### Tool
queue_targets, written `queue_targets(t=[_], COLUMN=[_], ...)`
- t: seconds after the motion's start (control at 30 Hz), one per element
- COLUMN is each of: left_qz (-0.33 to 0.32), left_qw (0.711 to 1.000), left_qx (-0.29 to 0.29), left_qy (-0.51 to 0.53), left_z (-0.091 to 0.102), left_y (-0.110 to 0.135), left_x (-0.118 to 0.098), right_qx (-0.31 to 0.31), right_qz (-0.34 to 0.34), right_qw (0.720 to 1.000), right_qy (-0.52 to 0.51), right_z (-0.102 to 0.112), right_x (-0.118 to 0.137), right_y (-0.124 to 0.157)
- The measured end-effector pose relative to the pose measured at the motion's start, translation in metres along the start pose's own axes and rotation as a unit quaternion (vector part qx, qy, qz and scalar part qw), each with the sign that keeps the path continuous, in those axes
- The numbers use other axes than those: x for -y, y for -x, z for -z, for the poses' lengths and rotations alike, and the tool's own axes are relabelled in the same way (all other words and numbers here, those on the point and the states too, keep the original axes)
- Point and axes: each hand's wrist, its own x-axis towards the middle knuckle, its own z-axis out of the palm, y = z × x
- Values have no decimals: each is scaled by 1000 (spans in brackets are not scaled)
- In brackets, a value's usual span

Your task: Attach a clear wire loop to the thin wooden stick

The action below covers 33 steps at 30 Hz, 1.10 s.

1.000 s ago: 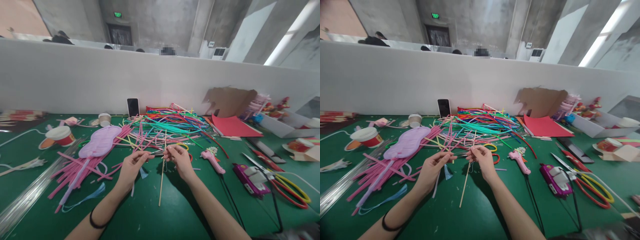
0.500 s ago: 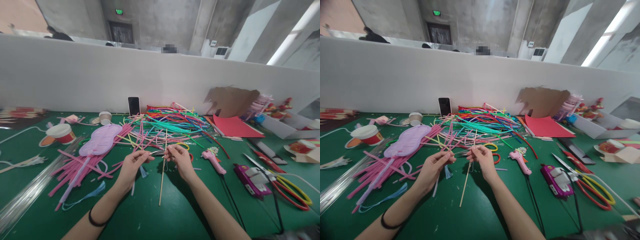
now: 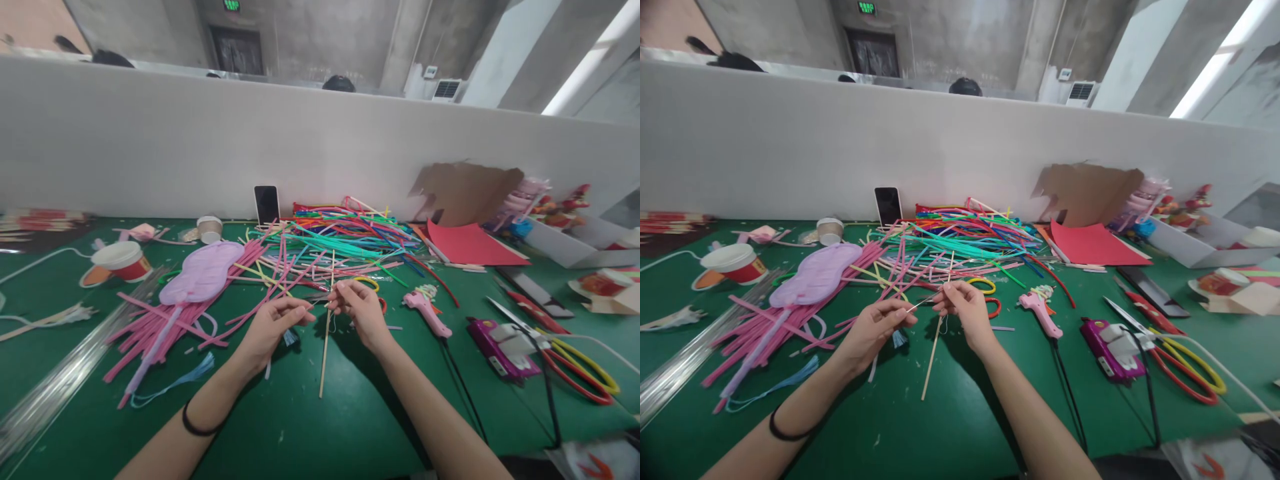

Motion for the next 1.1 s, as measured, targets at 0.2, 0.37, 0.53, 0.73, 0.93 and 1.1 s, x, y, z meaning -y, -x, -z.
queue_targets(t=[0.2, 0.37, 0.53, 0.73, 0.93, 1.1], left_qz=[10, 19, 17, 3, -8, -29], left_qw=[1000, 999, 996, 990, 980, 977], left_qx=[21, 19, 21, 21, 19, -1], left_qy=[-4, -35, -85, -140, -200, -212], left_z=[1, 2, 3, 2, 3, 2], left_y=[1, -1, -2, -4, -7, -8], left_x=[1, 3, 6, 6, 11, 14], right_qx=[0, 1, -19, -14, 32, 58], right_qz=[4, 16, 45, 66, 72, 64], right_qw=[1000, 1000, 998, 995, 989, 985], right_qy=[-2, 10, 36, 71, 128, 152], right_z=[-2, -2, -2, -2, -6, -14], right_x=[2, 3, 4, 2, -2, -12], right_y=[2, 3, 2, 2, 5, 7])
